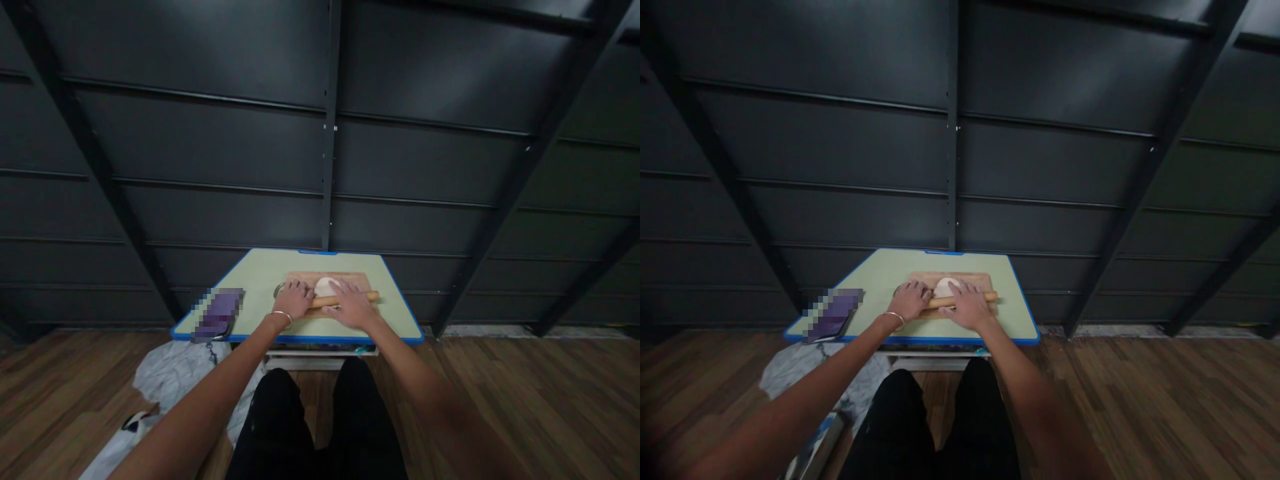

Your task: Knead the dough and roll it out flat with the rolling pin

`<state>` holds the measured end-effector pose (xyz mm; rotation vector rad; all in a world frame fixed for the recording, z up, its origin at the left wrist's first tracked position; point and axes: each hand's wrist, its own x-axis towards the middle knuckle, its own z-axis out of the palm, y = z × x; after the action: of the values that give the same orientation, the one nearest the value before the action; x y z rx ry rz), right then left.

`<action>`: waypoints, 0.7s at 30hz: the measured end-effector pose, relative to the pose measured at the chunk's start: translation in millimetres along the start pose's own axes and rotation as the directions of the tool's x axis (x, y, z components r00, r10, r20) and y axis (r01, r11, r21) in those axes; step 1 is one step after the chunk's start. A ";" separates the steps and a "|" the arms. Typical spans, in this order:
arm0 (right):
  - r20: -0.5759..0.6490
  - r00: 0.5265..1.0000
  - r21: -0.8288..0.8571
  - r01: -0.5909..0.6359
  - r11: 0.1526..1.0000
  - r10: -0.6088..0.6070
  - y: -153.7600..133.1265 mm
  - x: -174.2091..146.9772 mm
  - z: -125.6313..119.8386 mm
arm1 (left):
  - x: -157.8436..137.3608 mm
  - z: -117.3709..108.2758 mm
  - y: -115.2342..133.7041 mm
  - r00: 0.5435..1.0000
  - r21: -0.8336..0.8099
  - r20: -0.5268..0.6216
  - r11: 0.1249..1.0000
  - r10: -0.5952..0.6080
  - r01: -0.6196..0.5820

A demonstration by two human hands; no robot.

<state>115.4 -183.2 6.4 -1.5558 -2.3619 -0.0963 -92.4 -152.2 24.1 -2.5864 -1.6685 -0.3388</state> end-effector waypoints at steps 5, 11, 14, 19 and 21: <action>0.015 1.000 -0.011 -0.004 1.000 0.004 -2.9 -6.0 -1.8 | -14.2 2.6 4.5 0.997 0.010 -0.044 0.998 0.058 -0.058; 0.033 0.999 0.008 0.026 1.000 -0.026 -5.0 -9.1 -7.8 | -1.3 12.6 -14.7 0.975 -0.039 0.068 0.977 0.212 -0.210; 0.029 1.000 0.019 -0.004 1.000 0.004 -6.6 -10.2 -11.3 | 5.1 20.6 -22.8 0.966 -0.039 0.062 0.968 0.250 -0.248; 0.015 0.999 0.025 -0.043 0.999 0.043 -4.0 -9.1 -9.0 | 10.4 18.0 -26.5 0.960 -0.039 0.063 0.962 0.274 -0.272; 0.007 0.999 0.034 -0.043 0.998 0.043 -1.8 -8.9 -6.4 | 11.3 12.1 -24.3 0.964 -0.017 0.077 0.967 0.256 -0.255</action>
<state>118.4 -193.2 10.0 -1.5922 -2.3209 -0.0409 -108.0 -130.0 12.7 -2.8096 -1.3298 -0.2319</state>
